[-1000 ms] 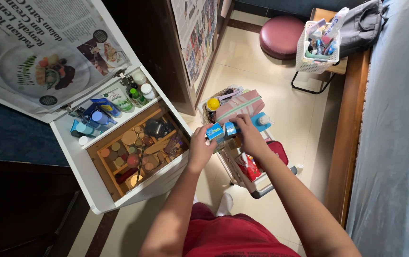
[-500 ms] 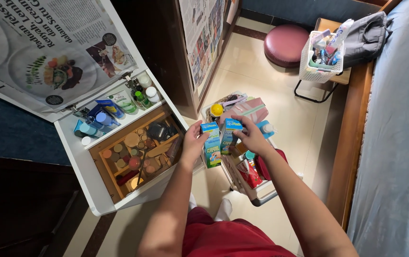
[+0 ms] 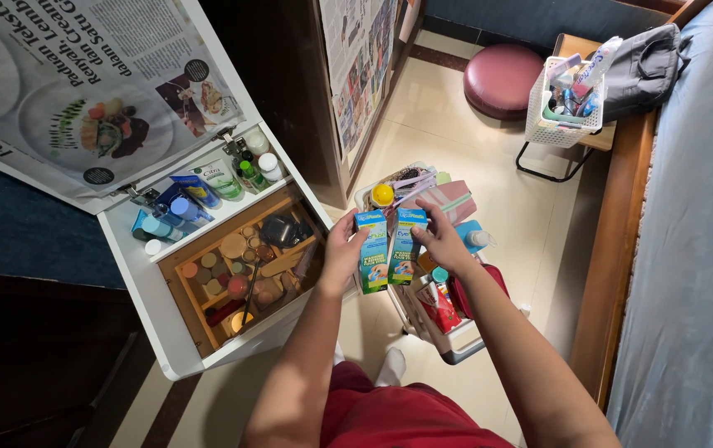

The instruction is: The person organizes personal care items by picking up tubes, bottles, and boxes from a bed and placing them into a white cabinet. They also move items from a rolling cart into the cabinet and place a first aid kit on a side table.

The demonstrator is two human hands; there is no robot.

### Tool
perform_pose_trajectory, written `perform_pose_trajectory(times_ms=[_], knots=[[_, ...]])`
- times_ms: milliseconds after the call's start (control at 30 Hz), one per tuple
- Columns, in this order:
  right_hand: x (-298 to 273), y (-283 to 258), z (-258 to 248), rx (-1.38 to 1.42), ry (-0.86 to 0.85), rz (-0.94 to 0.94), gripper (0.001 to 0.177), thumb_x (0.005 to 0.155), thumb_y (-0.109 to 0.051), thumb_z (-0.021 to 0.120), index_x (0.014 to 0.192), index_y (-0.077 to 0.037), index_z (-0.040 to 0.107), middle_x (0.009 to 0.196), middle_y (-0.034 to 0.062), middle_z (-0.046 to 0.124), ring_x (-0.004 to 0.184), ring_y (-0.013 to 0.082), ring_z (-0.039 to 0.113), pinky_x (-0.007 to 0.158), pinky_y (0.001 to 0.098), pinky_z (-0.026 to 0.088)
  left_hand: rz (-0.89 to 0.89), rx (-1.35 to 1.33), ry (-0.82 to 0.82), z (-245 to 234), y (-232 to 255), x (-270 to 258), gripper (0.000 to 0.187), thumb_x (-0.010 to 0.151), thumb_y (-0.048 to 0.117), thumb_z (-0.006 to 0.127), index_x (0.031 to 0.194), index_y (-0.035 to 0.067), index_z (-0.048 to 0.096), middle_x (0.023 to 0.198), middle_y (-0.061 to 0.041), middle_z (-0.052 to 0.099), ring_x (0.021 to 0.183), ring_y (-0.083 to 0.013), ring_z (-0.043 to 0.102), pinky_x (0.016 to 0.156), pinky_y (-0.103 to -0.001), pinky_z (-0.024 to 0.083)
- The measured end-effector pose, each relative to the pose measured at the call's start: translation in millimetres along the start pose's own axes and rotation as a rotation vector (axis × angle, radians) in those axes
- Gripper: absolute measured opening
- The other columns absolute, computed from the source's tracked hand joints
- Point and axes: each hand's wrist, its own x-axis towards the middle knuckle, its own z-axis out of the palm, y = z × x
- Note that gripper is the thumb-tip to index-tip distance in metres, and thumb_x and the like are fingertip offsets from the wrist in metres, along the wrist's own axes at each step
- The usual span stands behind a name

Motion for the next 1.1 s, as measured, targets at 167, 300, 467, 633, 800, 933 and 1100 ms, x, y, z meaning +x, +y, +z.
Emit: perform_pose_trajectory(times_ms=[167, 300, 467, 633, 800, 933, 1100], knots=[[2, 9, -1, 0.025, 0.015, -0.005, 0.065, 0.099, -0.005, 0.063, 0.158, -0.01, 0.035, 0.146, 0.0242, 0.051, 0.135, 0.0448, 0.05, 0.114, 0.0668, 0.031, -0.014, 0.018, -0.022, 7, 7, -1, 0.064, 0.092, 0.005, 0.07, 0.151, -0.001, 0.046, 0.14, -0.023, 0.059, 0.124, -0.0265, 0.06, 0.099, -0.04, 0.054], [3, 19, -3, 0.043, 0.042, -0.011, 0.068, 0.097, -0.008, 0.068, 0.157, -0.012, 0.038, 0.136, 0.0195, 0.058, 0.13, 0.0344, 0.056, 0.113, 0.0553, 0.039, -0.038, 0.035, -0.046, 10, 4, 3, 0.063, 0.094, 0.007, 0.07, 0.151, -0.001, 0.045, 0.141, -0.026, 0.057, 0.123, -0.0314, 0.062, 0.095, -0.044, 0.057], [2, 32, -2, 0.106, 0.109, 0.031, 0.068, 0.097, -0.01, 0.07, 0.156, -0.003, 0.038, 0.131, 0.02, 0.061, 0.122, 0.0314, 0.058, 0.11, 0.0515, 0.042, -0.066, 0.059, -0.049, 11, -10, 13, 0.061, 0.096, 0.012, 0.069, 0.151, 0.001, 0.046, 0.142, -0.022, 0.057, 0.122, -0.0285, 0.064, 0.094, -0.042, 0.058], [0, 45, -1, 0.139, 0.151, 0.112, 0.057, 0.098, -0.02, 0.073, 0.147, -0.002, 0.05, 0.126, 0.0172, 0.067, 0.116, 0.026, 0.062, 0.106, 0.0459, 0.047, -0.118, 0.073, -0.064, 22, 4, -6, 0.062, 0.095, 0.014, 0.07, 0.151, 0.002, 0.046, 0.143, -0.022, 0.057, 0.123, -0.0294, 0.063, 0.095, -0.042, 0.058], [-7, 41, 5, 0.126, 0.197, 0.152, 0.048, 0.094, -0.025, 0.079, 0.134, -0.007, 0.061, 0.111, 0.005, 0.066, 0.102, 0.016, 0.057, 0.094, 0.0338, 0.047, -0.092, 0.072, -0.079, 24, 3, -10, 0.062, 0.094, 0.01, 0.069, 0.15, -0.002, 0.045, 0.141, -0.025, 0.057, 0.121, -0.0294, 0.063, 0.092, -0.042, 0.059], [-10, 42, 3, 0.117, 0.201, 0.165, 0.048, 0.093, -0.027, 0.08, 0.134, -0.009, 0.062, 0.11, 0.0047, 0.066, 0.101, 0.0156, 0.057, 0.093, 0.0332, 0.047, -0.091, 0.07, -0.085, 23, -10, -6, 0.062, 0.095, 0.011, 0.07, 0.15, -0.003, 0.045, 0.141, -0.026, 0.057, 0.122, -0.0304, 0.063, 0.093, -0.044, 0.058], [-17, 34, 3, 0.122, 0.211, 0.181, 0.046, 0.092, -0.026, 0.081, 0.13, -0.006, 0.062, 0.109, 0.0047, 0.065, 0.102, 0.0166, 0.057, 0.097, 0.0334, 0.046, -0.098, 0.073, -0.085, 23, -23, 3, 0.062, 0.096, 0.011, 0.069, 0.151, -0.004, 0.043, 0.14, -0.026, 0.057, 0.124, -0.0315, 0.062, 0.096, -0.046, 0.056]])
